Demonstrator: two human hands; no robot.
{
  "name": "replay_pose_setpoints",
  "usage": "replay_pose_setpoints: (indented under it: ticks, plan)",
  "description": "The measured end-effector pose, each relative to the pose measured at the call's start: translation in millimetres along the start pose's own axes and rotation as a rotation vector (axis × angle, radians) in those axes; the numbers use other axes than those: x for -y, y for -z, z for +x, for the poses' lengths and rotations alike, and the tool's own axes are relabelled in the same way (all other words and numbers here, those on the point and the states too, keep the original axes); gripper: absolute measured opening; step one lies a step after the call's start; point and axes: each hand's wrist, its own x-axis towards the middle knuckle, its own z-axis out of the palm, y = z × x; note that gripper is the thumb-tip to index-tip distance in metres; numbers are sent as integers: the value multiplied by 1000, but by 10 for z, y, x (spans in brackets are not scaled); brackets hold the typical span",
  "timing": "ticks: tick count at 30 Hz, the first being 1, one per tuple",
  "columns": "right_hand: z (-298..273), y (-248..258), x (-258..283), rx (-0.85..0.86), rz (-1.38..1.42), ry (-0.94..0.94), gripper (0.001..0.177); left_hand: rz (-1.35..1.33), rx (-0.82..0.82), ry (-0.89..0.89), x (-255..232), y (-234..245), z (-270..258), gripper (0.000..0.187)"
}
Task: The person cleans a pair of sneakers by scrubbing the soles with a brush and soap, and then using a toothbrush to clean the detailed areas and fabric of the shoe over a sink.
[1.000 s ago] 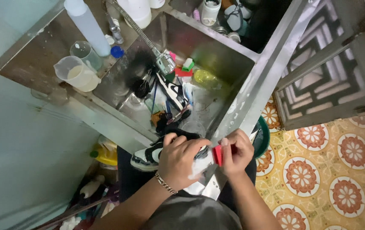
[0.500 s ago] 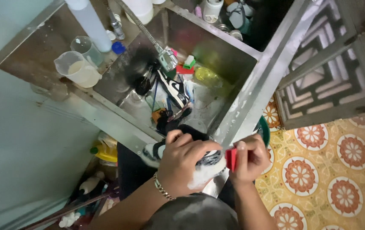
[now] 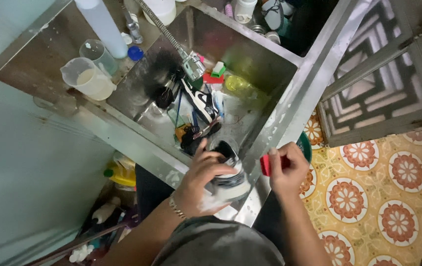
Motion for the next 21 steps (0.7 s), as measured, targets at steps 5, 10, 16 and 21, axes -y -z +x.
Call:
replay_pose_setpoints:
  ticks: [5,10,16,21]
  plan:
    - [-278,-322,291,-30,241,-279,39,45,217,333,57,342,-594,61]
    - [-461,-779,688,112,314,-232,36,173,174,556,-127,444,-762,103]
    - [-326,-971,1315,202,383,189,33,223,185,635,-77,440,-895,91]
    - [-549,-1140,367,132,377,89,32,320,308,751,-21,391,-1061,100]
